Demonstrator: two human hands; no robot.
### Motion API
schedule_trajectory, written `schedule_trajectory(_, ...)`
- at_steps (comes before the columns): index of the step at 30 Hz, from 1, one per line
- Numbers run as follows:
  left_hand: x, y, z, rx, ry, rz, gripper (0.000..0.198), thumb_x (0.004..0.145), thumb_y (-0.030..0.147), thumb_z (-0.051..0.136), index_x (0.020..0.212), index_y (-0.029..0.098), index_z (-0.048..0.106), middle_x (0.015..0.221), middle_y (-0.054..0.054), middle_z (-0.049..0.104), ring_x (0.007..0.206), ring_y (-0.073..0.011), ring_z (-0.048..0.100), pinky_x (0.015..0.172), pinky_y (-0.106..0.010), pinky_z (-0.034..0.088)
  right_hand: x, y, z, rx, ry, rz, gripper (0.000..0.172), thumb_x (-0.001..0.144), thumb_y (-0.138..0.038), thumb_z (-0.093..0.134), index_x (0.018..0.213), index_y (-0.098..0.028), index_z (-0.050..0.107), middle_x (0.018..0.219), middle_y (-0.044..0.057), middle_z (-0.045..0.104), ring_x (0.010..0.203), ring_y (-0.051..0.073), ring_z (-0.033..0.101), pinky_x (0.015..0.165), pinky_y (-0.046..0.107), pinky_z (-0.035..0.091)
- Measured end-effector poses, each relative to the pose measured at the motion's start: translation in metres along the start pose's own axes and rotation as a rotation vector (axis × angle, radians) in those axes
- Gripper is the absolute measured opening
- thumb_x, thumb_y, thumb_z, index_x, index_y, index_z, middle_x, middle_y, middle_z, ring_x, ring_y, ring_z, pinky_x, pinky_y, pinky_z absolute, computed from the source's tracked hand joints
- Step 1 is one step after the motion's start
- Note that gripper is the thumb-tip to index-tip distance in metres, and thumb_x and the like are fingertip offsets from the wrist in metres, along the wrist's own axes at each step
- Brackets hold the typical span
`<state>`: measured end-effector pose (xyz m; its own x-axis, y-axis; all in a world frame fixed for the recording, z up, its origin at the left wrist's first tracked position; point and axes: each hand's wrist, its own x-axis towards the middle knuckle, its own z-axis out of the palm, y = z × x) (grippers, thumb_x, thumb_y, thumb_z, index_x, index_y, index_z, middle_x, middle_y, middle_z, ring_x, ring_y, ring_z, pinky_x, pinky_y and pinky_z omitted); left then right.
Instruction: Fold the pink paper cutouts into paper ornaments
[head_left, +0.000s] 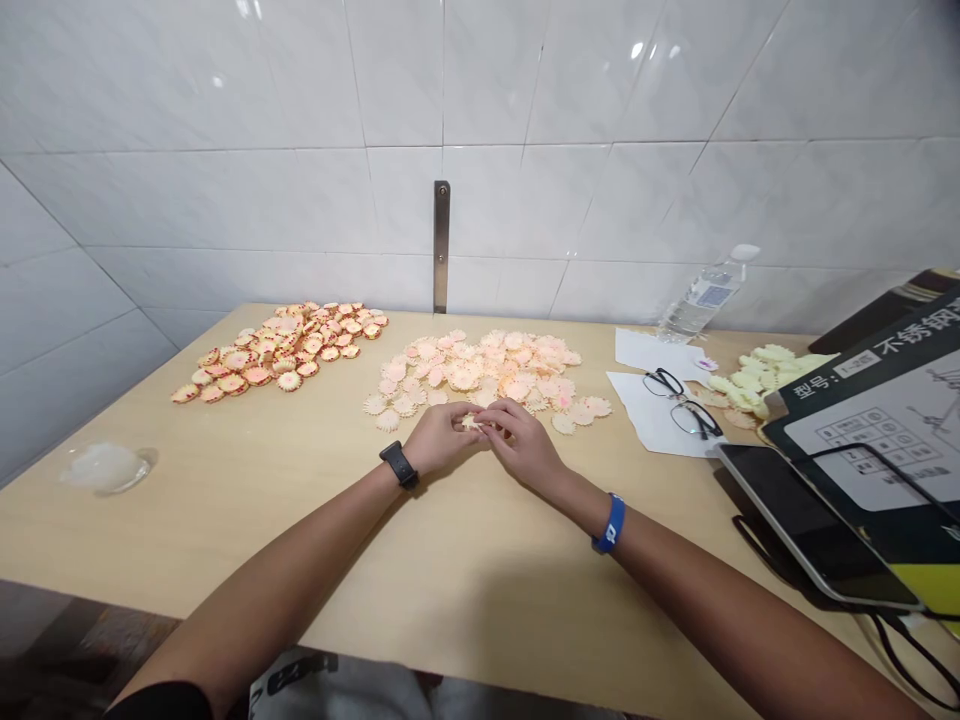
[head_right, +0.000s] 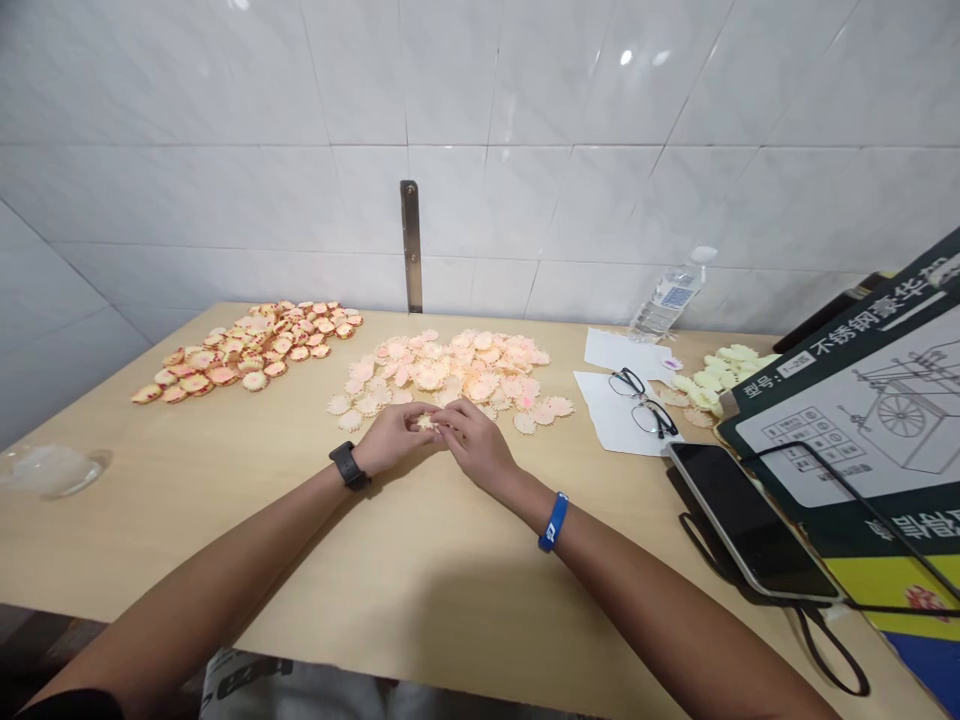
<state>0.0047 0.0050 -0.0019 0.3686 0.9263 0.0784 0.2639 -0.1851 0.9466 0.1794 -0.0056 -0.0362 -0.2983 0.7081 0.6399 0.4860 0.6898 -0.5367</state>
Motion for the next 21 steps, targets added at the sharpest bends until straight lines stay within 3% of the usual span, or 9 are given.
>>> schedule_trajectory(4, 0.001, 0.005, -0.003, -0.424, -0.125, -0.19, 0.039, 0.067, 0.036, 0.081, 0.096, 0.012, 0.072, 0.084, -0.008, 0.071, 0.075, -0.0162, 0.066, 0.073, -0.029, 0.054, 0.003, 0.003, 0.002, -0.002, 0.068, 0.02, 0.013, 0.088, -0.014, 0.056, 0.09, -0.022, 0.066, 0.09, 0.006, 0.059, 0.079, 0.017, 0.061, 0.064, 0.03, 0.053)
schedule_trajectory(6, 0.002, 0.005, -0.003, -0.54, -0.112, -0.26, 0.035, 0.069, 0.039, 0.08, 0.087, 0.01, 0.07, 0.077, -0.007, 0.068, 0.072, -0.0144, 0.066, 0.075, -0.031, 0.056, 0.003, 0.004, 0.001, -0.014, 0.081, -0.037, 0.013, 0.088, -0.015, 0.055, 0.087, -0.022, 0.065, 0.094, 0.007, 0.058, 0.082, 0.017, 0.061, 0.068, 0.031, 0.054)
schedule_trajectory(10, 0.008, 0.0, -0.006, -0.569, 0.101, -0.289, 0.025, 0.079, 0.032, 0.073, 0.071, 0.011, 0.061, 0.055, 0.001, 0.056, 0.053, -0.0083, 0.058, 0.063, -0.025, 0.057, 0.001, -0.001, -0.001, -0.019, 0.029, -0.182, 0.014, 0.091, -0.014, 0.053, 0.087, -0.022, 0.064, 0.101, 0.009, 0.059, 0.092, 0.02, 0.06, 0.073, 0.035, 0.053)
schedule_trajectory(14, 0.017, -0.001, -0.017, -0.562, 0.349, -0.308, 0.013, 0.088, 0.017, 0.059, 0.076, 0.011, 0.059, 0.067, -0.005, 0.066, 0.058, -0.01, 0.065, 0.06, -0.022, 0.056, -0.002, -0.009, -0.002, -0.018, -0.136, -0.316, 0.018, 0.091, -0.01, 0.049, 0.089, -0.023, 0.061, 0.094, 0.007, 0.063, 0.088, 0.02, 0.058, 0.074, 0.037, 0.052)
schedule_trajectory(17, 0.018, 0.0, -0.019, -0.587, 0.36, -0.302, 0.006, 0.082, 0.012, 0.064, 0.086, 0.011, 0.06, 0.071, -0.005, 0.069, 0.064, -0.0117, 0.068, 0.066, -0.024, 0.057, -0.002, -0.012, -0.002, -0.043, -0.146, -0.317, 0.018, 0.092, -0.012, 0.048, 0.099, -0.024, 0.061, 0.095, 0.008, 0.064, 0.089, 0.021, 0.059, 0.078, 0.039, 0.052)
schedule_trajectory(21, 0.01, 0.001, -0.009, -0.534, 0.253, -0.232, 0.031, 0.067, 0.015, 0.078, 0.093, 0.011, 0.063, 0.07, -0.002, 0.069, 0.061, -0.0113, 0.064, 0.063, -0.023, 0.052, 0.0, -0.008, -0.001, -0.139, 0.028, -0.196, 0.036, 0.09, -0.023, 0.06, 0.126, -0.027, 0.055, 0.116, 0.011, 0.059, 0.107, 0.025, 0.057, 0.086, 0.043, 0.053)
